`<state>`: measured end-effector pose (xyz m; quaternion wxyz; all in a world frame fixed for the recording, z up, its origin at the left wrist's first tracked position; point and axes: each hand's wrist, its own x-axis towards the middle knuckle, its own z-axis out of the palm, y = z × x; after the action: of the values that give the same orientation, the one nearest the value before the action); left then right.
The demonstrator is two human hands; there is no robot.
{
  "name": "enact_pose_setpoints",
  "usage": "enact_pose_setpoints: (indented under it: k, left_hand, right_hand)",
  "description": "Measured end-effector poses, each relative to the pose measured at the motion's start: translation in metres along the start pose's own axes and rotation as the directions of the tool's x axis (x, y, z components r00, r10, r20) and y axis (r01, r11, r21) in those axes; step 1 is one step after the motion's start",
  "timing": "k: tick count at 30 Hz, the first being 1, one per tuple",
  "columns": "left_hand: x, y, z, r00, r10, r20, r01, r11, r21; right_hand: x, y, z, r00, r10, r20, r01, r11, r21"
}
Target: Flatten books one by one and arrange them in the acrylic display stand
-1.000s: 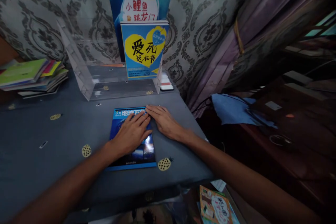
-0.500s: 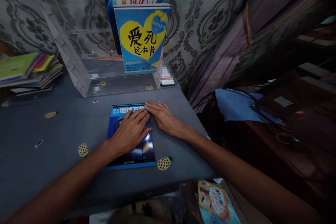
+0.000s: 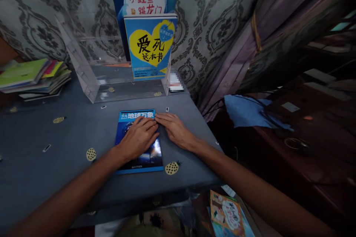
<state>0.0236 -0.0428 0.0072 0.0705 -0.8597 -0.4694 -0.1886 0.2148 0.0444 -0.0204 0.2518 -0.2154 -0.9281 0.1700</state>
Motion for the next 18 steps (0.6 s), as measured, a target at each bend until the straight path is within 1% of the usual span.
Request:
enact_pose_setpoints:
  k: [4,10,12,15,18]
  left_hand:
    - [0.002,0.0,-0.001,1.0,0.001,0.001,-0.001,1.0,-0.015]
    - [0.003,0.001,-0.004,0.999,-0.009,0.047,0.01,1.0,-0.017]
    - [0.001,0.004,-0.006,0.996,-0.023,0.089,0.023,1.0,-0.004]
    - [-0.006,0.009,-0.01,0.982,-0.047,0.183,0.045,0.999,0.015]
    - [-0.018,0.013,-0.016,0.961,-0.025,0.275,0.025,1.0,0.005]
  right_hand:
    - [0.0,0.003,0.002,1.0,-0.012,-0.008,0.013,1.0,0.024]
    - [-0.001,0.003,0.001,1.0,-0.019,0.003,0.019,1.0,0.011]
    - [-0.001,0.001,0.001,1.0,-0.019,0.0,0.019,1.0,-0.002]
    - [-0.001,0.0,0.001,1.0,-0.016,-0.01,0.015,1.0,-0.019]
    - [0.0,-0.001,0.0,1.0,-0.019,0.007,0.019,0.999,-0.035]
